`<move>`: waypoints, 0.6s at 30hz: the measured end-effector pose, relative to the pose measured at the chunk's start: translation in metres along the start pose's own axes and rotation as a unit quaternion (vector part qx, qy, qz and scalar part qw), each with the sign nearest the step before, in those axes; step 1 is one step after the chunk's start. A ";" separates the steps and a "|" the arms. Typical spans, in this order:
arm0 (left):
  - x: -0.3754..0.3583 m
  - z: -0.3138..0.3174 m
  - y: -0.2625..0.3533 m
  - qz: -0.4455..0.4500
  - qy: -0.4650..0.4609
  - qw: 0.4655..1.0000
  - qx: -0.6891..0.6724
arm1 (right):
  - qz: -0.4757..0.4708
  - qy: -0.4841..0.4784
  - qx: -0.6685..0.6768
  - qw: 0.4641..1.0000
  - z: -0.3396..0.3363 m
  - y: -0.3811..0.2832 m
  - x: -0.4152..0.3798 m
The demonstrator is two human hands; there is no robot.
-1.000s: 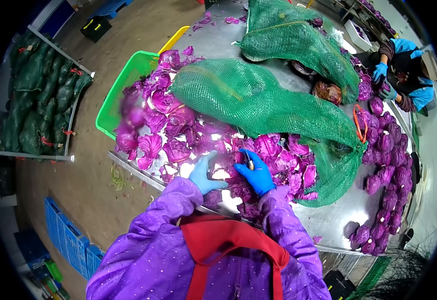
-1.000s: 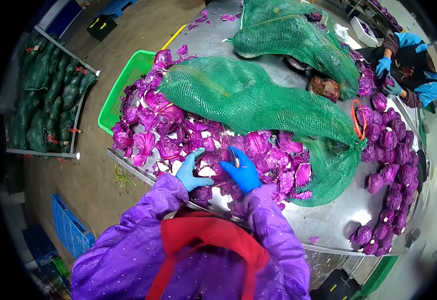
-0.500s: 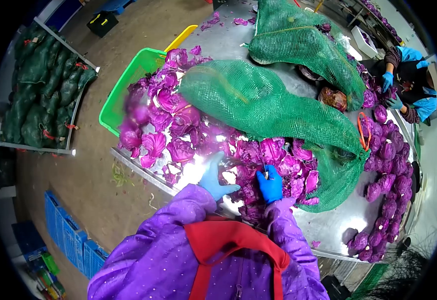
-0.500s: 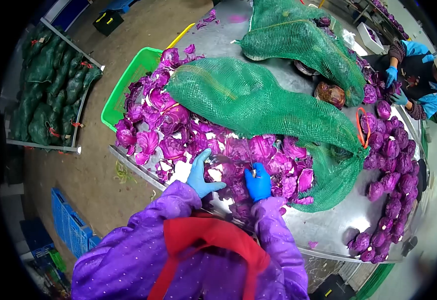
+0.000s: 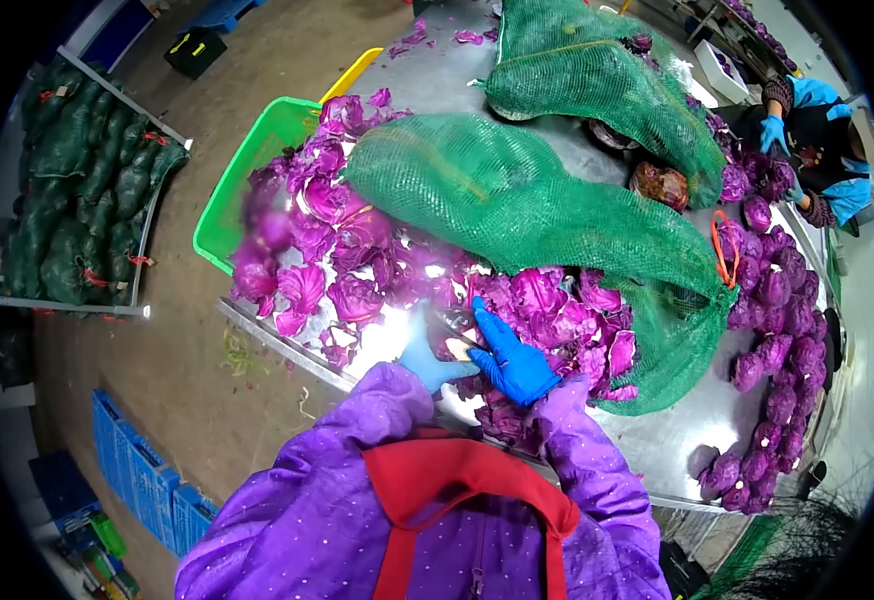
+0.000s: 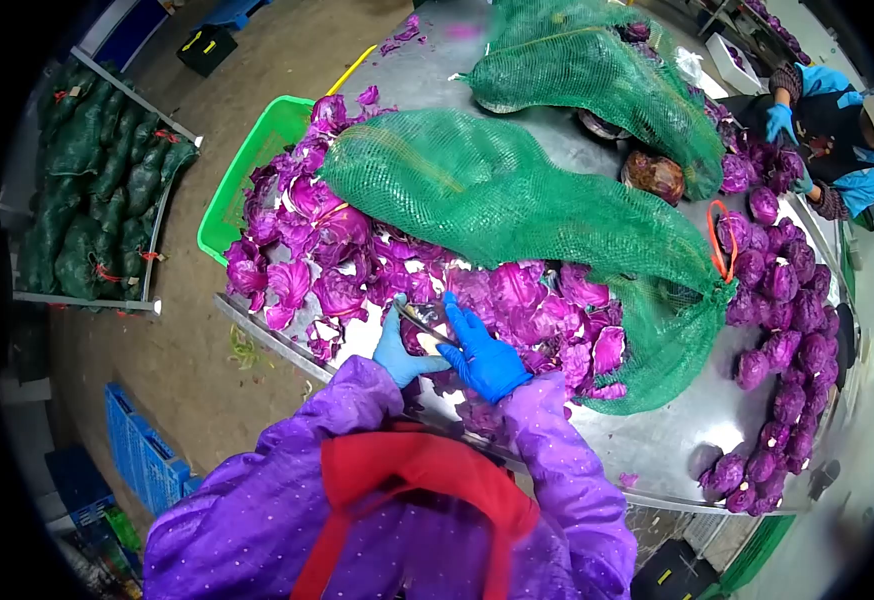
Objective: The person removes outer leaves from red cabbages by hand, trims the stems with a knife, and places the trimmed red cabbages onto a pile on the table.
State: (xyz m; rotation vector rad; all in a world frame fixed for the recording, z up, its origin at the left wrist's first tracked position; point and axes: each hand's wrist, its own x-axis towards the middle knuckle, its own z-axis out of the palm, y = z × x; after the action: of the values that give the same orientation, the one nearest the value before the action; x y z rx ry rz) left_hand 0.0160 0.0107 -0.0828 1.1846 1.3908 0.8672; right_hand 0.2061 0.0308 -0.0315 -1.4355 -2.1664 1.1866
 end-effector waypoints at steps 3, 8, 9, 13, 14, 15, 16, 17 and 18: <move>-0.002 -0.004 0.021 -0.039 -0.030 0.997 -0.051 | 0.032 -0.044 0.033 0.998 -0.011 -0.003 0.009; 0.002 -0.005 0.012 0.035 -0.048 0.991 0.116 | 0.084 0.102 0.137 0.982 0.006 0.043 0.026; -0.001 -0.011 0.024 0.011 -0.073 0.991 0.108 | 0.095 0.119 0.153 0.976 0.009 0.053 0.026; -0.007 -0.017 0.027 -0.001 -0.038 0.999 0.030 | 0.122 0.139 0.243 0.952 0.027 0.070 0.010; -0.008 -0.018 0.031 0.000 -0.019 0.999 0.031 | 0.116 0.127 0.258 0.951 0.020 0.052 0.005; -0.008 -0.018 0.028 -0.005 -0.012 1.000 0.018 | 0.113 0.116 0.273 0.948 0.014 0.034 0.001; -0.010 -0.015 0.020 -0.013 -0.008 1.000 0.003 | 0.082 0.116 0.225 0.964 0.014 0.024 -0.001; -0.012 -0.012 0.015 -0.021 -0.002 1.000 -0.013 | 0.112 0.095 0.268 0.952 0.006 0.000 -0.001; -0.011 -0.011 0.014 0.001 0.008 0.999 0.039 | 0.140 0.082 0.251 0.954 0.008 0.002 0.001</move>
State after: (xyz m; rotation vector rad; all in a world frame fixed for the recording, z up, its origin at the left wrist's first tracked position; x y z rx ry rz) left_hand 0.0073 0.0049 -0.0647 1.2416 1.4470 0.8323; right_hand 0.2012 0.0283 -0.0383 -1.5607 -1.4382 1.5133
